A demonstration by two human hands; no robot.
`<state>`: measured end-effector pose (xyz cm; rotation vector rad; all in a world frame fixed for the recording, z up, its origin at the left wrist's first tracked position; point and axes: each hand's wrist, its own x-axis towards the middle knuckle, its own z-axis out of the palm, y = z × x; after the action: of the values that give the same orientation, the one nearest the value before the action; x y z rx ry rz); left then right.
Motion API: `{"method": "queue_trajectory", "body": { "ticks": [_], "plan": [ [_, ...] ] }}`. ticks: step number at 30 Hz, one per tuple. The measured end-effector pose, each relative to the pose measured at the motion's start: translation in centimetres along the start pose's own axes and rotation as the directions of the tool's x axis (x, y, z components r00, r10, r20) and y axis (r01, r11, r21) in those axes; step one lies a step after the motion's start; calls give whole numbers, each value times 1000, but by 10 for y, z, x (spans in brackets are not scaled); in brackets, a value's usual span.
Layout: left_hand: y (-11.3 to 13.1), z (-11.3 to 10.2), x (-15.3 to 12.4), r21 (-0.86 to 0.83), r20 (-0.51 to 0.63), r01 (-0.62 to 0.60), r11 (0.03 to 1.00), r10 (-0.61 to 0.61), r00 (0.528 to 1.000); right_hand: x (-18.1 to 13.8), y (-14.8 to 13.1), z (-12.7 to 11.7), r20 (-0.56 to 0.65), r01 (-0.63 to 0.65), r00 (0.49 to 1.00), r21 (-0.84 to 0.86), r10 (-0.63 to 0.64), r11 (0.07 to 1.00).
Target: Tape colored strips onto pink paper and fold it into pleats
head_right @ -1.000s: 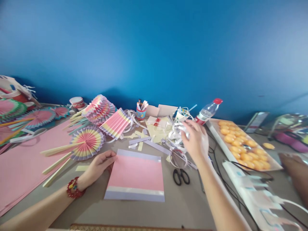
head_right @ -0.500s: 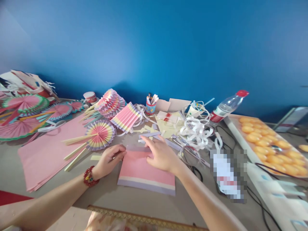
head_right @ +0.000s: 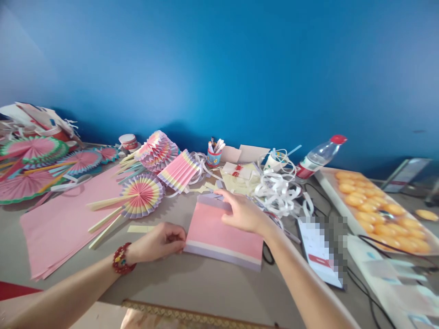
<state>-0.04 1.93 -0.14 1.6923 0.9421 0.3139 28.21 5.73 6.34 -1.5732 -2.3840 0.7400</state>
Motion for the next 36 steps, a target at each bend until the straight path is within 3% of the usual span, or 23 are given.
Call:
{"method": "queue_trajectory", "body": {
  "ticks": [8,11,13,16,19,22,26,36],
  "plan": [
    [-1,6,0,-149,37,46,988,-41,998,6,6,9,44,-14,999,32,12,999],
    [-2,6,-1,-232,65,62,971,-48,997,4,13,12,25,45,999,-18,-45,999],
    [-1,5,-2,-281,88,71,957,-48,995,-1,13,17,-31,125,991,-59,-127,990],
    [-1,4,-4,-303,118,63,951,-28,993,-16,0,29,-224,181,953,-113,-203,977],
    [-2,4,-5,-317,155,68,946,-19,988,-35,-24,48,-319,234,920,-21,-228,972],
    [-3,6,-4,-358,182,75,931,-9,983,-49,-48,70,-252,281,938,141,-240,949],
    [-4,9,-5,-404,200,59,913,25,979,-52,-63,90,-229,307,936,158,-267,939],
    [-6,11,-4,-472,231,78,878,37,972,-53,-62,94,-255,300,931,132,-260,945]
  ]
}}
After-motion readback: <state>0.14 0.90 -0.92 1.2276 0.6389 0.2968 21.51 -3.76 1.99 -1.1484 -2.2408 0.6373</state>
